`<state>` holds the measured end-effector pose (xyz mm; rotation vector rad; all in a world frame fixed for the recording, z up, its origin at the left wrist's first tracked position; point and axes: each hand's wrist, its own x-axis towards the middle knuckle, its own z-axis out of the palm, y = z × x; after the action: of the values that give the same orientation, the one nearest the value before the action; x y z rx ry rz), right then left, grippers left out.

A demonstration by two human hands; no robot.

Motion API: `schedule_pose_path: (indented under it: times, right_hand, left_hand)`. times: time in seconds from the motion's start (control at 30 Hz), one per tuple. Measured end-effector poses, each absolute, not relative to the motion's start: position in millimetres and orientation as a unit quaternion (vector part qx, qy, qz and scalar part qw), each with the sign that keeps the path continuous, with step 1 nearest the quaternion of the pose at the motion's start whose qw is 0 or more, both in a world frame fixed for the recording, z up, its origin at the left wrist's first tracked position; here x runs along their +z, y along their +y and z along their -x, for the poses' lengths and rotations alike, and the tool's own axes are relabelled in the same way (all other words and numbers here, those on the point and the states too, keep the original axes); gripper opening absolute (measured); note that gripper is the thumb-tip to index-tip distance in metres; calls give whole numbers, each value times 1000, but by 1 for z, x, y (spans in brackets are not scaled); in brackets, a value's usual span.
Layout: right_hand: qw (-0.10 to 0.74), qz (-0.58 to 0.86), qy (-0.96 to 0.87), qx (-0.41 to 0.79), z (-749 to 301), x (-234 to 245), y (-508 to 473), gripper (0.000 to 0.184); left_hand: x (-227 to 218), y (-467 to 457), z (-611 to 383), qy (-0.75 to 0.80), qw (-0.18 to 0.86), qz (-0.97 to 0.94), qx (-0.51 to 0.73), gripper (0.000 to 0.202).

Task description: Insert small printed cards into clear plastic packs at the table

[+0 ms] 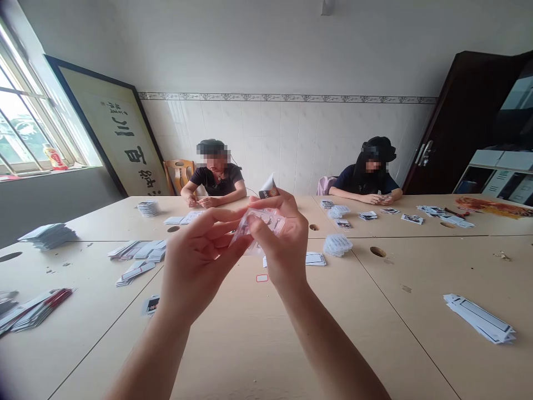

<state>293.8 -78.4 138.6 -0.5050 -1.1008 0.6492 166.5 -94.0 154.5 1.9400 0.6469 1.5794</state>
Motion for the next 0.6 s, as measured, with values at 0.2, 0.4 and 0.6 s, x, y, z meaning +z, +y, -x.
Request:
schedule_pose_path:
  times: [0.2,0.4,0.6]
  right_hand:
    - [770,232,-508,308,-295,140,-78,9]
    - [773,223,-517,293,-293,142,-81,12]
    - [762,197,-541,297,-292,140,-81,11]
  left_hand:
    - [154,-96,-166,258,252,-727,585,9]
    - [156,-96,-165,254,249,-732,581,12]
    - [159,-95,-163,238,279,-722,586,12]
